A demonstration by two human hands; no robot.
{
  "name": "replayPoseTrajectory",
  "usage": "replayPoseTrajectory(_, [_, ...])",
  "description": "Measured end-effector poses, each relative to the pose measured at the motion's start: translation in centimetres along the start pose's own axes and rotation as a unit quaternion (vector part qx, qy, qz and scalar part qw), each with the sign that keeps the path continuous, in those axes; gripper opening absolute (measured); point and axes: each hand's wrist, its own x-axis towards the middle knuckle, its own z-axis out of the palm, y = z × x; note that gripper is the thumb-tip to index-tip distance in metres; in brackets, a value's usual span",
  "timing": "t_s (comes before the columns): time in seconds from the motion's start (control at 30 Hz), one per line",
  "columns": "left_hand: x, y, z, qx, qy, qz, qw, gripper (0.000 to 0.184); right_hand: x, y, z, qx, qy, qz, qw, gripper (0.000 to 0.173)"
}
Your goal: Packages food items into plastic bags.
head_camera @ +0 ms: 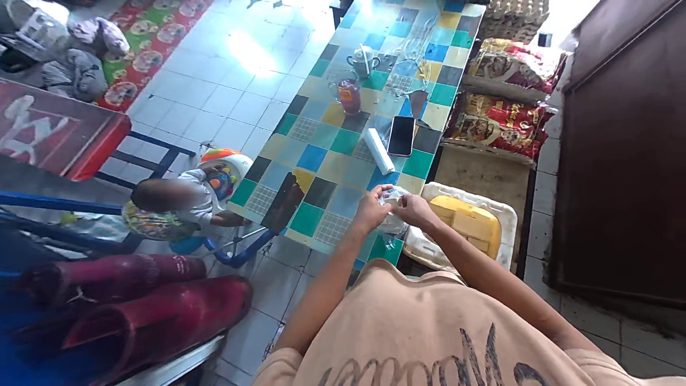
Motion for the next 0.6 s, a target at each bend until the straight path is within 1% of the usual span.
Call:
replayPoseTrajectory(0.03, [0.1,-0.3,0.1,-0.004,0.009,-0.003,1.000,0.054,-0.3,0.2,-0.2,-0.012,0.013,-0.009,1.000,0.035])
replayPoseTrajectory(0.1, [0.1,-0.7,0.5,-0.014,0.037,-0.016,0.999,0.059,-0.5,0.7,0.0,-0.010,0.040,-0.021,0.999,0.043])
replayPoseTrajectory(0.17, [0.1,-0.6,0.7,-0.019,0.062,-0.055,0.996,0.060,-0.6,1.3,0.0,-0.024,0.049,-0.046,0.997,0.044])
replayPoseTrajectory(0.2, [0.2,-0.7,0.8,-0.019,0.071,-0.074,0.995,0.057,-1.0,1.4,-0.1,-0.037,0.070,-0.069,0.994,0.042])
replayPoseTrajectory(0.27, [0.4,-1.1,0.8,-0.021,0.075,-0.100,0.992,0.048,-1.5,2.4,-0.2,-0.048,0.164,-0.130,0.977,0.033])
replayPoseTrajectory(0.3, [0.5,-1.2,0.8,-0.024,0.077,-0.106,0.991,0.041,-1.3,3.0,-0.5,-0.043,0.181,-0.128,0.974,0.039])
replayPoseTrajectory(0.33, [0.7,-1.3,0.7,-0.030,0.077,-0.112,0.990,0.036,-1.0,3.5,-0.8,-0.022,0.156,-0.092,0.983,0.050])
replayPoseTrajectory(0.37, [1.0,-1.4,0.7,-0.052,0.076,-0.119,0.989,0.032,-0.5,3.9,-0.8,0.017,0.101,-0.039,0.994,0.059])
replayPoseTrajectory(0.4, [1.3,-1.4,0.7,-0.091,0.070,-0.131,0.985,0.031,-0.1,4.3,-0.7,0.073,0.033,0.012,0.997,0.060])
replayPoseTrajectory(0.43, [1.7,-1.3,0.7,-0.151,0.057,-0.146,0.976,0.031,0.2,4.4,-0.5,0.144,-0.024,0.038,0.989,0.053])
replayPoseTrajectory(0.47, [2.1,-1.1,0.6,-0.208,0.051,-0.155,0.964,0.033,0.1,4.3,-0.5,0.194,-0.047,0.041,0.979,0.046])
replayPoseTrajectory(0.5, [2.2,-0.6,0.4,-0.242,0.052,-0.153,0.957,0.034,-0.1,3.8,-0.8,0.219,-0.041,0.031,0.974,0.040])
replayPoseTrajectory(0.53, [2.0,0.0,0.1,-0.254,0.054,-0.140,0.955,0.034,-0.5,3.2,-1.2,0.226,-0.018,0.018,0.974,0.035])
replayPoseTrajectory(0.6, [1.2,1.6,-0.6,-0.227,0.060,-0.105,0.966,0.028,-1.8,1.9,-2.3,0.214,0.042,-0.014,0.976,0.026])
